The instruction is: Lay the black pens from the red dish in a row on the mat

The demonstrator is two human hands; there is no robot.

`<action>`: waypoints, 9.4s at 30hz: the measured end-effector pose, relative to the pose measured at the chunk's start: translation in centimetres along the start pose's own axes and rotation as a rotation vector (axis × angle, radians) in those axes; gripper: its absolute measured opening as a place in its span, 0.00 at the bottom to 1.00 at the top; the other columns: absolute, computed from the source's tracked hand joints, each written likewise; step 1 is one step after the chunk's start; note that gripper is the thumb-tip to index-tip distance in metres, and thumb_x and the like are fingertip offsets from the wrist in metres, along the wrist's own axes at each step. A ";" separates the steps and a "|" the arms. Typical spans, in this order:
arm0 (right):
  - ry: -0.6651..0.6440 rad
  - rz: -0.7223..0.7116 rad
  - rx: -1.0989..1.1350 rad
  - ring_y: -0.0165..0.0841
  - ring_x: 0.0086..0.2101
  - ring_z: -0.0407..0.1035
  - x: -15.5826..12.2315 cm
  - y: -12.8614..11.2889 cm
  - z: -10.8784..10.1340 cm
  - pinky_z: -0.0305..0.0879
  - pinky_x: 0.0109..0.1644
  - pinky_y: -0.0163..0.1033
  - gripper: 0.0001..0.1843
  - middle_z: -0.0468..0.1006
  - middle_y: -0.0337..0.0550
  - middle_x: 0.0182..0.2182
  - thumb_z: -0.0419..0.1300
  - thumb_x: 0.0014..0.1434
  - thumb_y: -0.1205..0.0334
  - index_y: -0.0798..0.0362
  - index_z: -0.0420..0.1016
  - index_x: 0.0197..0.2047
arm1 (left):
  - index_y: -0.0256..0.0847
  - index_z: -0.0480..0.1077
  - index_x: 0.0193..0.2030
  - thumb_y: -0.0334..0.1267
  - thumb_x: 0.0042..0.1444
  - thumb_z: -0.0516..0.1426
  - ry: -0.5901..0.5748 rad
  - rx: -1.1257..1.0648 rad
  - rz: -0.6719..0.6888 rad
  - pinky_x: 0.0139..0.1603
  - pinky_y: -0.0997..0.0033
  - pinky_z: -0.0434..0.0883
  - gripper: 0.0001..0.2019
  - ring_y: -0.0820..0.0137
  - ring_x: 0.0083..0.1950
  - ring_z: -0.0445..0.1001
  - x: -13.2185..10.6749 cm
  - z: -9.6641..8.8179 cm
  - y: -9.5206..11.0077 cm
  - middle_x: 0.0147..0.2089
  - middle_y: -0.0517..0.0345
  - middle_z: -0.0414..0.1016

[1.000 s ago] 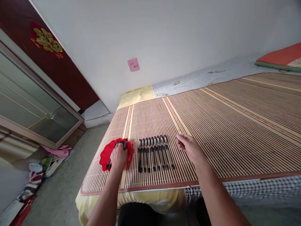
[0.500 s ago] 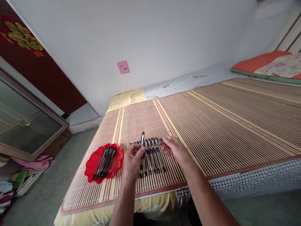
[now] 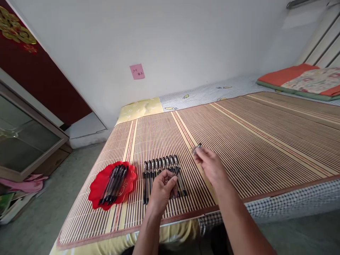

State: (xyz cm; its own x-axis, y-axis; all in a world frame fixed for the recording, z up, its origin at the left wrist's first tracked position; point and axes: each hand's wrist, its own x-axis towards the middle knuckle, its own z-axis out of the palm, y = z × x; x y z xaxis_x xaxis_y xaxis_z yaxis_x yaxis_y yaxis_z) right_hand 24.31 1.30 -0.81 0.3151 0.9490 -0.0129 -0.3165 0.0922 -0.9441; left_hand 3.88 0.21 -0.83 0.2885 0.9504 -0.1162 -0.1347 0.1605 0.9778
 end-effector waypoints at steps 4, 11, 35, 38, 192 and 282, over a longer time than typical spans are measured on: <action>0.053 -0.032 -0.325 0.33 0.29 0.71 1.8 -1.0 -1.1 0.67 0.31 0.37 0.20 0.79 0.44 0.30 0.73 0.51 0.46 0.53 0.80 0.39 | 0.39 0.70 0.33 0.47 0.46 0.71 0.164 -0.163 0.059 0.25 0.78 0.67 0.19 0.77 0.22 0.71 0.7 -2.4 0.9 0.24 0.66 0.73; -0.095 0.070 -1.149 0.33 0.28 0.71 5.6 1.8 3.2 0.57 0.28 0.36 0.07 0.79 0.46 0.32 0.65 0.59 0.59 0.53 0.73 0.34 | 0.38 0.72 0.31 0.45 0.36 0.75 0.275 -0.306 -0.001 0.24 0.82 0.65 0.21 0.79 0.24 0.69 1.2 -3.5 1.2 0.25 0.65 0.74; -0.173 0.136 -1.228 0.31 0.23 0.68 6.0 2.9 3.7 0.52 0.27 0.37 0.14 0.73 0.40 0.22 0.64 0.63 0.59 0.52 0.71 0.26 | 0.39 0.72 0.32 0.49 0.40 0.73 0.262 -0.144 0.030 0.22 0.82 0.61 0.20 0.79 0.23 0.67 1.1 -4.1 1.0 0.25 0.63 0.75; -0.158 0.114 -1.232 0.32 0.24 0.68 6.0 3.2 3.7 0.52 0.28 0.37 0.15 0.73 0.40 0.23 0.64 0.63 0.59 0.52 0.70 0.25 | 0.39 0.72 0.33 0.49 0.40 0.73 0.260 -0.132 0.024 0.23 0.81 0.61 0.21 0.79 0.23 0.67 1.2 -4.0 1.0 0.25 0.64 0.74; -0.140 0.009 -1.043 0.37 0.33 0.76 1.2 4.0 0.2 0.63 0.35 0.38 0.05 0.82 0.47 0.30 0.61 0.58 0.67 0.53 0.77 0.30 | 0.42 0.74 0.42 0.32 0.51 0.69 -0.221 1.342 0.407 0.53 0.48 0.71 0.13 0.52 0.55 0.69 -1.7 4.4 -2.2 0.52 0.49 0.73; -0.429 0.040 -0.003 0.29 0.31 0.67 -1.5 -0.4 2.8 0.67 0.35 0.35 0.14 0.78 0.43 0.38 0.66 0.61 0.49 0.51 0.79 0.41 | 0.37 0.69 0.30 0.55 0.47 0.69 -0.079 -0.225 -0.127 0.20 0.76 0.44 0.22 0.81 0.17 0.51 -0.5 0.8 0.1 0.15 0.67 0.63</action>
State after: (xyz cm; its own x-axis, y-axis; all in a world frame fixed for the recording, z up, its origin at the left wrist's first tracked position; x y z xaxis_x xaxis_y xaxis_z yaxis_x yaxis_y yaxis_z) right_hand 21.41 0.66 0.49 -0.0982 0.9913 0.0878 -0.3180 0.0523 -0.9466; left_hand 4.48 -0.44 -0.56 0.3885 0.8965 -0.2129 -0.2972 0.3406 0.8920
